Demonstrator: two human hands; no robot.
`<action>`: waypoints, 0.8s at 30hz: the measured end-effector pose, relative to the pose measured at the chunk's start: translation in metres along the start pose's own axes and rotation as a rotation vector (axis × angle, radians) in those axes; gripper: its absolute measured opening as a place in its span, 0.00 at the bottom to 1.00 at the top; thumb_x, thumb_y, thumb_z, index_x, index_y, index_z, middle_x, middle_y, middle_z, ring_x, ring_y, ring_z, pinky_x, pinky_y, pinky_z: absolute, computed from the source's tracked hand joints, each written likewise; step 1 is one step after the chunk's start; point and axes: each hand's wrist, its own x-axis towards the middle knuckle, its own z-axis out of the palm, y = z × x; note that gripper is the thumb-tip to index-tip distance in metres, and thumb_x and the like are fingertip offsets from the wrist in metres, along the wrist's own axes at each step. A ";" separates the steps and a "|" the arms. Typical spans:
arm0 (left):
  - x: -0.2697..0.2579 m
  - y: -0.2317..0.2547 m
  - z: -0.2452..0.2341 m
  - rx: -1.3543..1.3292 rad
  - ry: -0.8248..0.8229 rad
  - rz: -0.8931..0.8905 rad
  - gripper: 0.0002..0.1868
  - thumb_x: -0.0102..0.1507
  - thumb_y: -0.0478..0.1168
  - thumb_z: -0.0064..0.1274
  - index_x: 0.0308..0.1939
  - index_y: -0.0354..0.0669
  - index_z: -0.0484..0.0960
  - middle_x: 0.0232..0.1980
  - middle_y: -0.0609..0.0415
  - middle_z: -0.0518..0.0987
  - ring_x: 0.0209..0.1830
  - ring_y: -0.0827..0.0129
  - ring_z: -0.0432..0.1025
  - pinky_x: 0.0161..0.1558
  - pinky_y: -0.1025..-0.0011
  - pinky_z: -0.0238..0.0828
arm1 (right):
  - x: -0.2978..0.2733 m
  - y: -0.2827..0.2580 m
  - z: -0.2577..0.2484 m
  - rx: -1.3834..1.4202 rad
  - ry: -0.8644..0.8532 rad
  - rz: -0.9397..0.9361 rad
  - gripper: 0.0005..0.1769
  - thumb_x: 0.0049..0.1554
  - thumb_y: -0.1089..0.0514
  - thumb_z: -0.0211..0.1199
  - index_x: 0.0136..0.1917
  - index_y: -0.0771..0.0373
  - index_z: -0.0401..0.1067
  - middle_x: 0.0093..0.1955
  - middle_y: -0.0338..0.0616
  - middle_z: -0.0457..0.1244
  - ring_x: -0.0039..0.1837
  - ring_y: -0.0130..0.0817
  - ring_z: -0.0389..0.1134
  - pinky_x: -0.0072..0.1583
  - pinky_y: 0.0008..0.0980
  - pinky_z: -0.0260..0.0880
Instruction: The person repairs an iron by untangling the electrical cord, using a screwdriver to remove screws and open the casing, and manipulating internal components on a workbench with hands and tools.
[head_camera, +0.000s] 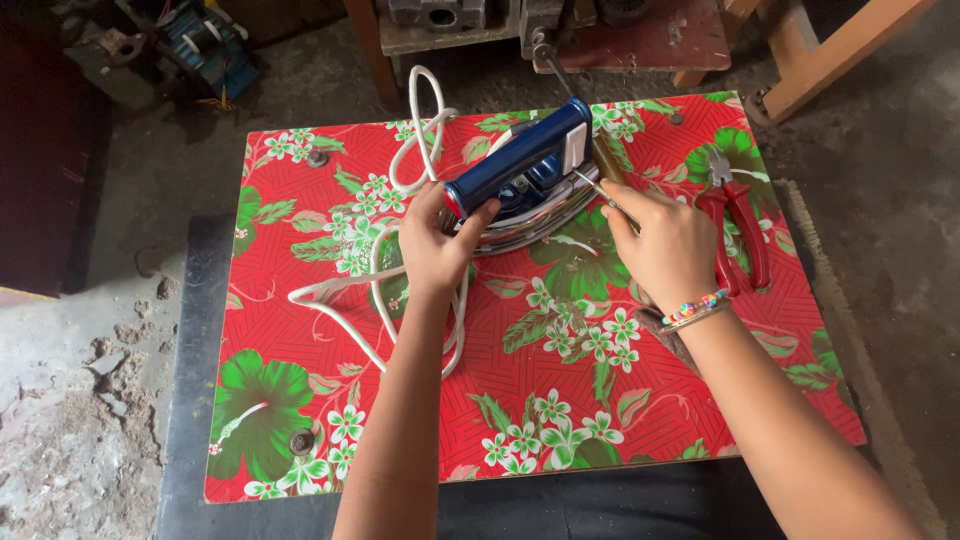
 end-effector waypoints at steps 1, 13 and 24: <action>0.000 0.000 0.000 0.000 0.002 0.004 0.17 0.55 0.47 0.67 0.41 0.40 0.86 0.34 0.51 0.78 0.36 0.61 0.73 0.42 0.66 0.69 | 0.001 0.000 -0.001 -0.008 -0.012 0.017 0.14 0.59 0.53 0.68 0.58 0.52 0.81 0.41 0.47 0.71 0.39 0.47 0.71 0.40 0.43 0.70; 0.000 -0.005 0.003 -0.023 0.028 0.028 0.18 0.55 0.48 0.68 0.41 0.40 0.85 0.38 0.50 0.78 0.37 0.61 0.75 0.42 0.66 0.70 | 0.004 0.014 0.009 0.401 -0.190 0.351 0.16 0.63 0.55 0.57 0.60 0.59 0.78 0.37 0.45 0.71 0.37 0.34 0.73 0.42 0.34 0.70; 0.002 -0.002 0.002 -0.019 0.013 0.015 0.17 0.55 0.47 0.67 0.41 0.40 0.85 0.35 0.51 0.77 0.35 0.62 0.73 0.41 0.65 0.69 | 0.005 0.004 -0.009 0.190 -0.095 0.066 0.17 0.56 0.60 0.67 0.59 0.57 0.79 0.45 0.48 0.68 0.43 0.43 0.70 0.45 0.39 0.68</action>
